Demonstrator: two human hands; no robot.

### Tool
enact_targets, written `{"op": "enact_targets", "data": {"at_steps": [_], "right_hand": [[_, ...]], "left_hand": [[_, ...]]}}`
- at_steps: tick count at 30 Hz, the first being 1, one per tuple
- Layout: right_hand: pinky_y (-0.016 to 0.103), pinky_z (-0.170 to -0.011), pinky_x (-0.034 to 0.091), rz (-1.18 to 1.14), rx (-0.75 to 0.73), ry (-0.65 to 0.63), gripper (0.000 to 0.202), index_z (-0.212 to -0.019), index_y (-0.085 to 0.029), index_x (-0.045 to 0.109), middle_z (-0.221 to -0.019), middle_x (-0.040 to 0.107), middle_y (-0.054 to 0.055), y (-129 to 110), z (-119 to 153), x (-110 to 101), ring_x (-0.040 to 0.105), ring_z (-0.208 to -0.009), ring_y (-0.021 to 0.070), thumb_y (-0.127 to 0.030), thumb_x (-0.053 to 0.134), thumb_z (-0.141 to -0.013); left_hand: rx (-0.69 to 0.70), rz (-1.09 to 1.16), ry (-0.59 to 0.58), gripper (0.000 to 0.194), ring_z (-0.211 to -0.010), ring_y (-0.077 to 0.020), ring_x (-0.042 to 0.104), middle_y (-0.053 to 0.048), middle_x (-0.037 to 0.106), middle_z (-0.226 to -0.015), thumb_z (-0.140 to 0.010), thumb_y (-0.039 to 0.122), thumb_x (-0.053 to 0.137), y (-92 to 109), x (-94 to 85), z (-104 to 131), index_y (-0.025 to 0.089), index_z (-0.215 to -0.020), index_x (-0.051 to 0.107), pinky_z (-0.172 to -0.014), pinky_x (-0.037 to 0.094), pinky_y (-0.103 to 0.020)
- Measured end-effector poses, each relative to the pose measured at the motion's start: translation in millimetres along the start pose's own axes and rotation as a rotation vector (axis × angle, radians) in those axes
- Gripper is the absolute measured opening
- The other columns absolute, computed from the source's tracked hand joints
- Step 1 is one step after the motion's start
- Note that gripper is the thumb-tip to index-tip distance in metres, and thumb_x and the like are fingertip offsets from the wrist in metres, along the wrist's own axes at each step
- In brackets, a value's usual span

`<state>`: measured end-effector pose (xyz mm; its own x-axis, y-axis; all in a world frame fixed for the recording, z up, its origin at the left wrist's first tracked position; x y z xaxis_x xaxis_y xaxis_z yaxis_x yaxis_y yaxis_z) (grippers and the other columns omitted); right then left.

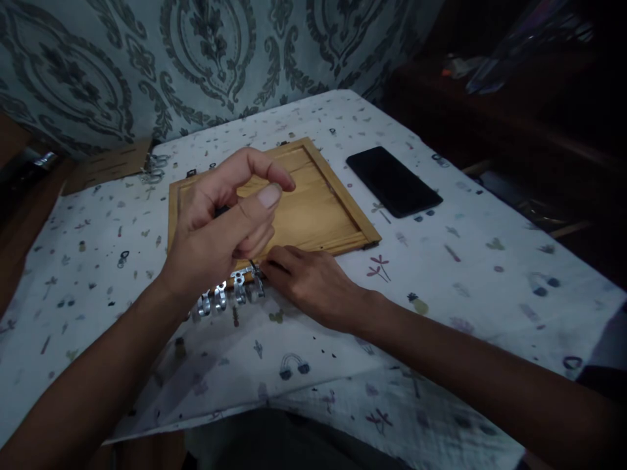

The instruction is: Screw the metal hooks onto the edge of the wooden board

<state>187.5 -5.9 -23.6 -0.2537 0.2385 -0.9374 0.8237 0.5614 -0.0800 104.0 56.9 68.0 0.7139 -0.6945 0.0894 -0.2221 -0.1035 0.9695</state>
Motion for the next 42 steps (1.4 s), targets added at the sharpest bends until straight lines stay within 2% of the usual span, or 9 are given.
{"op": "enact_targets", "data": {"at_steps": [2, 6, 9, 12, 20, 31, 38, 42], "right_hand": [[0.032, -0.054, 0.028, 0.001, 0.003, -0.015, 0.012, -0.102, -0.012, 0.064, -0.097, 0.065, 0.009, 0, 0, 0, 0.059, -0.083, 0.0197, -0.014, 0.054, -0.096], [0.033, -0.054, 0.030, 0.012, 0.006, -0.041, 0.014, -0.105, -0.011, 0.064, -0.100, 0.065, 0.009, 1, -1, -1, 0.060, -0.086, 0.0203, -0.015, 0.053, -0.097], [0.033, -0.055, 0.032, 0.008, 0.006, -0.045, 0.016, -0.109, -0.011, 0.064, -0.102, 0.066, 0.009, 1, -1, -2, 0.060, -0.086, 0.0200, -0.014, 0.054, -0.097], [0.032, -0.054, 0.033, 0.004, 0.001, -0.022, 0.018, -0.111, -0.010, 0.063, -0.101, 0.065, 0.009, 0, 0, -2, 0.059, -0.085, 0.0194, -0.013, 0.055, -0.096], [0.032, -0.055, 0.032, 0.009, -0.003, -0.030, 0.018, -0.111, -0.009, 0.065, -0.101, 0.066, 0.010, 0, 0, -3, 0.058, -0.085, 0.0197, -0.014, 0.055, -0.096], [0.032, -0.055, 0.032, 0.037, -0.009, -0.014, 0.017, -0.108, -0.011, 0.066, -0.100, 0.066, 0.009, 0, 0, -3, 0.059, -0.084, 0.0192, -0.013, 0.052, -0.097], [0.032, -0.054, 0.030, 0.026, -0.010, -0.009, 0.016, -0.106, -0.011, 0.065, -0.101, 0.066, 0.009, 0, 1, -3, 0.058, -0.083, 0.0186, -0.014, 0.052, -0.098], [0.032, -0.055, 0.032, 0.008, -0.007, -0.022, 0.018, -0.108, -0.010, 0.065, -0.102, 0.066, 0.010, 0, 1, -3, 0.059, -0.084, 0.0191, -0.014, 0.051, -0.098]], "left_hand": [[0.007, -0.005, 0.001, 0.004, -0.032, -0.0042, 0.016, 0.011, 0.025, -0.044, -0.084, 0.021, 0.065, -2, -0.6, 0, 0.019, -0.080, 0.065, -0.036, 0.018, -0.021], [0.080, -0.060, 0.089, 0.005, -0.033, -0.0050, 0.018, 0.010, 0.025, -0.044, -0.085, 0.021, 0.065, 1, -4.4, 5, 0.020, -0.080, 0.068, -0.036, 0.018, -0.023], [0.147, -0.036, 0.230, 0.016, -0.035, -0.0054, 0.017, 0.009, 0.026, -0.044, -0.088, 0.013, 0.058, 12, -7.5, 10, 0.019, -0.077, 0.069, -0.037, 0.018, -0.023], [0.133, -0.032, 0.371, 0.027, -0.037, -0.0061, 0.016, 0.008, 0.025, -0.044, -0.091, 0.007, 0.051, 21, -9.8, 16, 0.018, -0.073, 0.067, -0.038, 0.018, -0.024], [0.138, -0.030, 0.445, 0.024, -0.040, -0.0082, 0.022, 0.006, 0.031, -0.047, -0.091, 0.011, 0.056, 13, -11.2, 23, 0.019, -0.070, 0.063, -0.040, 0.018, -0.026], [0.114, -0.014, 0.416, 0.027, -0.045, -0.0077, 0.027, 0.004, 0.032, -0.050, -0.095, 0.008, 0.049, 8, -9.2, 27, 0.017, -0.074, 0.064, -0.043, 0.021, -0.026], [0.199, -0.091, 0.392, 0.022, -0.043, -0.0083, 0.028, 0.005, 0.034, -0.051, -0.096, 0.015, 0.053, 7, -12.1, 28, 0.016, -0.077, 0.063, -0.042, 0.025, -0.026], [0.218, -0.157, 0.361, 0.019, -0.046, -0.0104, 0.035, 0.003, 0.037, -0.053, -0.095, 0.019, 0.056, 7, -13.7, 29, 0.016, -0.078, 0.064, -0.044, 0.033, -0.026]]}}
Point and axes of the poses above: each hand's wrist, its own z-axis away from the middle knuckle, its own x-axis out of the palm, y = z × x, the point moved 4 cm from there along -z, towards the middle knuckle
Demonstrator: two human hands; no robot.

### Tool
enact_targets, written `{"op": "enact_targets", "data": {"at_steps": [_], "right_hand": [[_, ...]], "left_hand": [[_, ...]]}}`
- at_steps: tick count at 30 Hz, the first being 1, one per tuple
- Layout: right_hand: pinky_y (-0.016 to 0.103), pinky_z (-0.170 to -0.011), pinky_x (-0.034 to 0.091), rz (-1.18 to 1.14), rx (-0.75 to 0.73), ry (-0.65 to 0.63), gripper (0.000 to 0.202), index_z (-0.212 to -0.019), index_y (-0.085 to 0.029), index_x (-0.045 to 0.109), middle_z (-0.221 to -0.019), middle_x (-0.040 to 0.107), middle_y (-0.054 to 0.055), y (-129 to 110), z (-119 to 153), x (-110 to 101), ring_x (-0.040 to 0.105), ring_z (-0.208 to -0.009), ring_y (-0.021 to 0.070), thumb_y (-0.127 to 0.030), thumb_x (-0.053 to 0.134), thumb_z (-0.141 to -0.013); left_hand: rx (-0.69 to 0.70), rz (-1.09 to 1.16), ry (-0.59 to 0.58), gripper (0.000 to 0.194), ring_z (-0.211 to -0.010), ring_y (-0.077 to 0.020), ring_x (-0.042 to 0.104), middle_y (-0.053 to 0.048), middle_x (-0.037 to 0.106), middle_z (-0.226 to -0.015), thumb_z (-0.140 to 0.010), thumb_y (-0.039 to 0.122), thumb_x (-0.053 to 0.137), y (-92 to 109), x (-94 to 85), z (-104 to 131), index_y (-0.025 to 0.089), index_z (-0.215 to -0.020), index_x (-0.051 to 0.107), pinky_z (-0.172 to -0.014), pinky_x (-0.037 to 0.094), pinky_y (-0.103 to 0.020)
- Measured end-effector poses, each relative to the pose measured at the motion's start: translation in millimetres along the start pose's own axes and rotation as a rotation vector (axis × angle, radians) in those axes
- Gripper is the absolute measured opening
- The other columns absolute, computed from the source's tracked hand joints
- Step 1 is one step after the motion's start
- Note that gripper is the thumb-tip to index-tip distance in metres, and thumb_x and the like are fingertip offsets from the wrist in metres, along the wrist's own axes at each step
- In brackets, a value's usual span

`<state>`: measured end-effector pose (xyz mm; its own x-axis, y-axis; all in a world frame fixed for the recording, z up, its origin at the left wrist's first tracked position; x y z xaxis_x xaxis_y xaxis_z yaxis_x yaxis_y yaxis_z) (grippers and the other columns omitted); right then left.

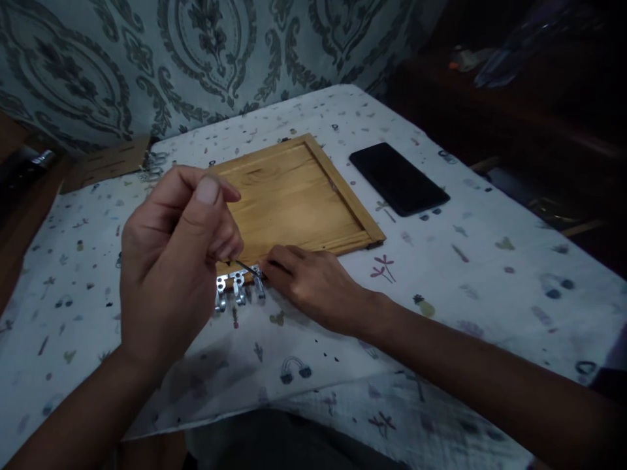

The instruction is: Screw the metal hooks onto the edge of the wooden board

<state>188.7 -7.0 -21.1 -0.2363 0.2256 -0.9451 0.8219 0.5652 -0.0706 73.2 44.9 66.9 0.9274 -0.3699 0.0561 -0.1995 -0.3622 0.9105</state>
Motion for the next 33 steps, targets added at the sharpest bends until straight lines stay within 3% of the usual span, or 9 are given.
{"op": "enact_targets", "data": {"at_steps": [6, 13, 18, 23, 28, 33], "right_hand": [[0.032, -0.056, 0.032, -0.031, 0.000, 0.021, 0.015, -0.104, -0.010, 0.066, -0.102, 0.066, 0.010, 1, 0, 2, 0.058, -0.085, 0.0190, -0.014, 0.053, -0.097], [0.031, -0.055, 0.030, -0.095, 0.035, 0.030, 0.016, -0.102, -0.010, 0.065, -0.098, 0.066, 0.008, 2, -1, 2, 0.056, -0.080, 0.0157, -0.017, 0.050, -0.100], [0.031, -0.054, 0.027, -0.048, 0.007, 0.044, 0.018, -0.106, -0.009, 0.064, -0.098, 0.065, 0.009, 0, 0, 1, 0.056, -0.083, 0.0177, -0.015, 0.048, -0.100], [0.030, -0.054, 0.028, -0.029, -0.015, 0.051, 0.018, -0.104, -0.010, 0.062, -0.095, 0.063, 0.009, 0, 1, 2, 0.055, -0.081, 0.0171, -0.012, 0.045, -0.100], [0.029, -0.054, 0.027, -0.037, 0.005, -0.011, 0.021, -0.102, -0.010, 0.063, -0.094, 0.063, 0.009, 1, -2, 2, 0.056, -0.080, 0.0163, -0.013, 0.042, -0.102], [0.029, -0.051, 0.025, -0.039, 0.014, -0.088, 0.021, -0.108, -0.008, 0.064, -0.097, 0.063, 0.011, 1, -4, -1, 0.057, -0.081, 0.0175, -0.006, 0.045, -0.097]], "left_hand": [[-0.053, -0.113, 0.025, 0.020, -0.058, -0.0126, 0.045, 0.000, 0.044, -0.062, -0.096, 0.022, 0.056, 8, -0.3, 7, 0.016, -0.080, 0.067, -0.054, 0.043, -0.026], [-0.085, -0.184, 0.056, 0.020, -0.061, -0.0130, 0.047, 0.001, 0.045, -0.061, -0.095, 0.023, 0.054, 15, -3.2, 19, 0.017, -0.080, 0.066, -0.056, 0.047, -0.025], [-0.079, -0.077, 0.130, 0.018, -0.054, -0.0122, 0.042, 0.002, 0.042, -0.055, -0.089, 0.011, 0.053, 12, -8.0, 21, 0.017, -0.076, 0.065, -0.057, 0.047, -0.027], [-0.093, -0.056, 0.068, 0.020, -0.048, -0.0122, 0.042, 0.003, 0.042, -0.049, -0.086, 0.007, 0.051, 11, -6.8, 21, 0.019, -0.078, 0.066, -0.051, 0.046, -0.027], [-0.033, -0.027, -0.028, 0.024, -0.043, -0.0104, 0.038, 0.006, 0.039, -0.047, -0.082, 0.001, 0.046, 9, -3.2, 15, 0.018, -0.082, 0.064, -0.047, 0.042, -0.025], [-0.081, -0.071, 0.086, 0.027, -0.043, -0.0099, 0.034, 0.006, 0.035, -0.045, -0.081, -0.002, 0.042, 7, -6.2, 11, 0.018, -0.079, 0.060, -0.047, 0.040, -0.024]]}}
Point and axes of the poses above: each hand's wrist, its own z-axis away from the middle knuckle, its own x-axis out of the palm, y = z × x, the point moved 4 cm from there along -z, towards the middle knuckle
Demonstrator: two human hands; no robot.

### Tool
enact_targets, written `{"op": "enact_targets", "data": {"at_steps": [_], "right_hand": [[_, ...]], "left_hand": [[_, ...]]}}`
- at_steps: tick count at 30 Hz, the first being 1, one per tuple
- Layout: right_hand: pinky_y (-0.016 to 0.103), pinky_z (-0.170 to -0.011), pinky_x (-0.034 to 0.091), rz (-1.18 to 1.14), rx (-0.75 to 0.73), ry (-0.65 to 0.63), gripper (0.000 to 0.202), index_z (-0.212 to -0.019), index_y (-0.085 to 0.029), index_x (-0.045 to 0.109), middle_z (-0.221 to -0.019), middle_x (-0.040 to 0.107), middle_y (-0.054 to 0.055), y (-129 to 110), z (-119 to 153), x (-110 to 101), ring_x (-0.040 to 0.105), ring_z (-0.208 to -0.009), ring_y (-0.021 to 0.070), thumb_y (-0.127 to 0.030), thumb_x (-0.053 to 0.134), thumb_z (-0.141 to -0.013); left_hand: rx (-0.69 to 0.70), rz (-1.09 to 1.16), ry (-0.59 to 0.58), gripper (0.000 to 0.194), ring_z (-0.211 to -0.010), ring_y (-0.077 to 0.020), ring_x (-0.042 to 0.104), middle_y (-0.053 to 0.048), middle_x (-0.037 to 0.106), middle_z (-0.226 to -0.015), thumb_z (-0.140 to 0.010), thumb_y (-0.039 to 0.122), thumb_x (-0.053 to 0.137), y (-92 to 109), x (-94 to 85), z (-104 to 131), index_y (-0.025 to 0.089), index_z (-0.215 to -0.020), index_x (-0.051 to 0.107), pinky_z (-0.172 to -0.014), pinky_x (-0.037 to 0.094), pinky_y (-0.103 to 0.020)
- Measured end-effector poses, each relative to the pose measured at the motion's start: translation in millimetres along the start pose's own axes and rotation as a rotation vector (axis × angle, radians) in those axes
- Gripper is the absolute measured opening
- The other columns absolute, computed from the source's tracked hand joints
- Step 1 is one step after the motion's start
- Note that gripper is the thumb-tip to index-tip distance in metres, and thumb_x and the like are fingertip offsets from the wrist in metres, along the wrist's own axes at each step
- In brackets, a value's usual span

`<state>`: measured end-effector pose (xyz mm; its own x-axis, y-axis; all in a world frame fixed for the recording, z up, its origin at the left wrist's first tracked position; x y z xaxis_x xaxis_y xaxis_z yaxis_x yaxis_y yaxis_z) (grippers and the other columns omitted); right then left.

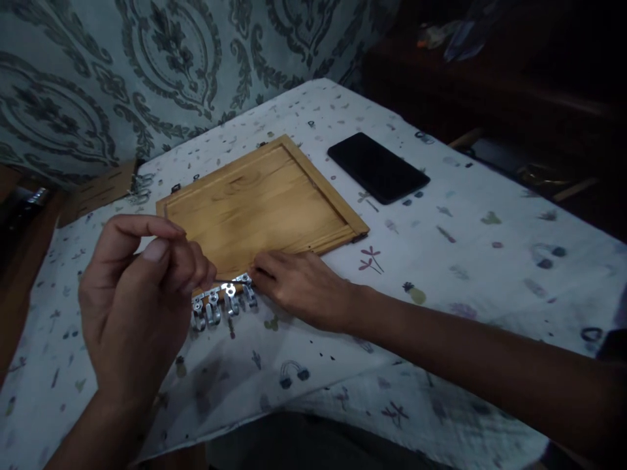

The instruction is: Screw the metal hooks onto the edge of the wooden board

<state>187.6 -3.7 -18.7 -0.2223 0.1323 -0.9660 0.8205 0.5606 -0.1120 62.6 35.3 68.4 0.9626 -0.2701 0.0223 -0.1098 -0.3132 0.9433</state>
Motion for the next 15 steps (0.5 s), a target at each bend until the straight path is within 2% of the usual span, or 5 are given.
{"op": "enact_targets", "data": {"at_steps": [7, 10, 12, 15], "right_hand": [[0.029, -0.052, 0.029, -0.017, 0.008, -0.045, 0.021, -0.110, -0.008, 0.064, -0.105, 0.063, 0.013, 0, -1, 0, 0.057, -0.085, 0.0191, -0.008, 0.046, -0.097], [0.029, -0.053, 0.030, -0.021, 0.004, -0.049, 0.022, -0.111, -0.008, 0.064, -0.106, 0.063, 0.013, 0, -1, 0, 0.057, -0.087, 0.0193, -0.007, 0.046, -0.098], [0.029, -0.052, 0.029, -0.022, 0.001, -0.044, 0.022, -0.111, -0.007, 0.064, -0.107, 0.063, 0.013, 0, -1, -1, 0.057, -0.088, 0.0197, -0.008, 0.046, -0.098], [0.028, -0.052, 0.028, -0.015, 0.000, -0.039, 0.023, -0.112, -0.007, 0.064, -0.108, 0.063, 0.014, 0, -1, -1, 0.058, -0.088, 0.0198, -0.007, 0.045, -0.098]], "left_hand": [[0.035, -0.151, 0.122, 0.018, -0.049, -0.0120, 0.041, 0.006, 0.043, -0.051, -0.084, 0.007, 0.050, 7, 3.7, 16, 0.021, -0.079, 0.060, -0.053, 0.048, -0.029], [0.065, -0.132, 0.142, 0.014, -0.045, -0.0113, 0.042, 0.007, 0.046, -0.050, -0.077, 0.006, 0.057, 6, 6.8, 18, 0.020, -0.078, 0.060, -0.053, 0.049, -0.030], [0.082, -0.071, 0.132, 0.016, -0.041, -0.0102, 0.039, 0.008, 0.045, -0.046, -0.072, 0.004, 0.058, 5, 7.4, 14, 0.019, -0.078, 0.060, -0.049, 0.047, -0.028], [0.070, 0.036, 0.086, 0.019, -0.035, -0.0072, 0.027, 0.009, 0.036, -0.041, -0.069, 0.002, 0.054, 1, 6.7, 6, 0.017, -0.078, 0.061, -0.040, 0.034, -0.022]]}}
Point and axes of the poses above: each hand's wrist, its own z-axis away from the middle knuckle, its own x-axis out of the palm, y = z × x, the point moved 4 cm from there along -z, towards the middle knuckle
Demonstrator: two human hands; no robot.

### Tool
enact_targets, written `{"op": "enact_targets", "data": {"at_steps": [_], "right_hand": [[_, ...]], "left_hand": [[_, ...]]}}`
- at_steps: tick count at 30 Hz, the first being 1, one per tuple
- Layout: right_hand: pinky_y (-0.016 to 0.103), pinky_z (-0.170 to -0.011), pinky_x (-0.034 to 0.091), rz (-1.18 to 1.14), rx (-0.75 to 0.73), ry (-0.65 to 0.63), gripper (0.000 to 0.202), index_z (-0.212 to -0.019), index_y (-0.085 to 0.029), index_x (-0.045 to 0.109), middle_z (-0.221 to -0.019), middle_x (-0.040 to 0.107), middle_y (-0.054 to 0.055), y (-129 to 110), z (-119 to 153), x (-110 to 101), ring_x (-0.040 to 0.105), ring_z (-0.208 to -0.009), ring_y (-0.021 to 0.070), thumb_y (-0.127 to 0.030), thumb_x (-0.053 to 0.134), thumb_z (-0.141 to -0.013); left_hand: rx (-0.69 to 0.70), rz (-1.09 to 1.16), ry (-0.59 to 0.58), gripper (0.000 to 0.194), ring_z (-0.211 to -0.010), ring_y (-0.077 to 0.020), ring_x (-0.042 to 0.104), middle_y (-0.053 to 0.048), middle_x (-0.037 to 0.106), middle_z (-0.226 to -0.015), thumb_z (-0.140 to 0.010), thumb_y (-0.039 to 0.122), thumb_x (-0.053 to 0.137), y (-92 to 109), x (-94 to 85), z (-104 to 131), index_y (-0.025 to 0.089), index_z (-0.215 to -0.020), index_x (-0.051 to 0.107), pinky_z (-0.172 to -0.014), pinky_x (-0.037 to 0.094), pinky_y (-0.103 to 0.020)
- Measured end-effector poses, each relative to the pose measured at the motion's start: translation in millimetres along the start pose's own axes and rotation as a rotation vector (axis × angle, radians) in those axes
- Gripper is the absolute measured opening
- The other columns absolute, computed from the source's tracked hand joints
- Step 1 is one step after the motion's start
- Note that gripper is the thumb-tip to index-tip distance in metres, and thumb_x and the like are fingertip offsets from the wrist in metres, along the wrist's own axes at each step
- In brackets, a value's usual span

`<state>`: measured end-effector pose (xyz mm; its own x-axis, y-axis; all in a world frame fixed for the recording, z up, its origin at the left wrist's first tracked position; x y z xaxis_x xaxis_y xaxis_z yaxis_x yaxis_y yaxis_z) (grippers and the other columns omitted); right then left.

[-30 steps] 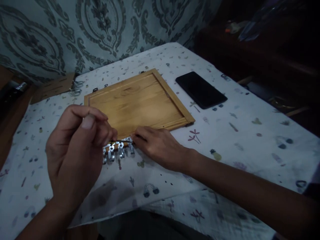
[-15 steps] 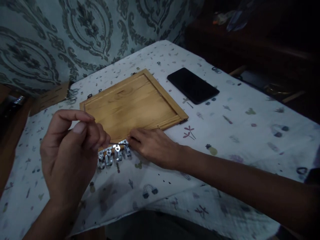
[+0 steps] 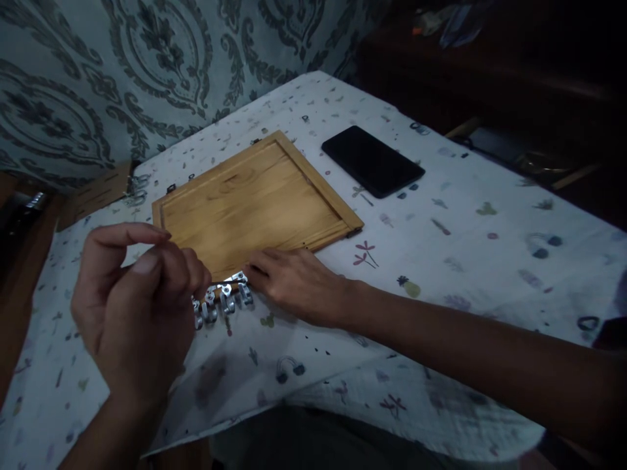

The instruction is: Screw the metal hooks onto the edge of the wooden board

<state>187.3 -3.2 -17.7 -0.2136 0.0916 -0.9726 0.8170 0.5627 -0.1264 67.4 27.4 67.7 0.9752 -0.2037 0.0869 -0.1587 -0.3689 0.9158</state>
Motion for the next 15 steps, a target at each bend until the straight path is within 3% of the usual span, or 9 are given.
{"op": "enact_targets", "data": {"at_steps": [7, 15], "right_hand": [[0.030, -0.051, 0.033, -0.002, -0.010, 0.038, 0.024, -0.113, -0.006, 0.064, -0.109, 0.063, 0.015, -1, 2, 1, 0.059, -0.091, 0.0222, -0.007, 0.047, -0.097], [0.030, -0.049, 0.031, 0.006, -0.007, -0.004, 0.027, -0.116, -0.006, 0.063, -0.114, 0.062, 0.016, 1, 0, -1, 0.061, -0.092, 0.0224, -0.005, 0.046, -0.096]], "left_hand": [[-0.092, 0.088, 0.039, 0.019, -0.033, -0.0042, 0.011, 0.010, 0.023, -0.039, -0.077, 0.002, 0.050, -7, -0.7, -13, 0.016, -0.072, 0.062, -0.034, 0.022, -0.018], [-0.121, 0.158, -0.138, 0.025, -0.033, -0.0035, 0.009, 0.010, 0.021, -0.040, -0.079, -0.002, 0.044, -12, 1.5, -24, 0.014, -0.076, 0.063, -0.033, 0.024, -0.015]]}}
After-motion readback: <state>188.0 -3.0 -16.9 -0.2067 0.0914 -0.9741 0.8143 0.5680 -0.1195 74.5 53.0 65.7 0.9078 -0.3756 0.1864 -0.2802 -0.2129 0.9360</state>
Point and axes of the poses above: each hand's wrist, its own z-axis away from the middle knuckle, its own x-axis out of the palm, y = z × x, the point moved 4 cm from there along -z, towards the middle knuckle
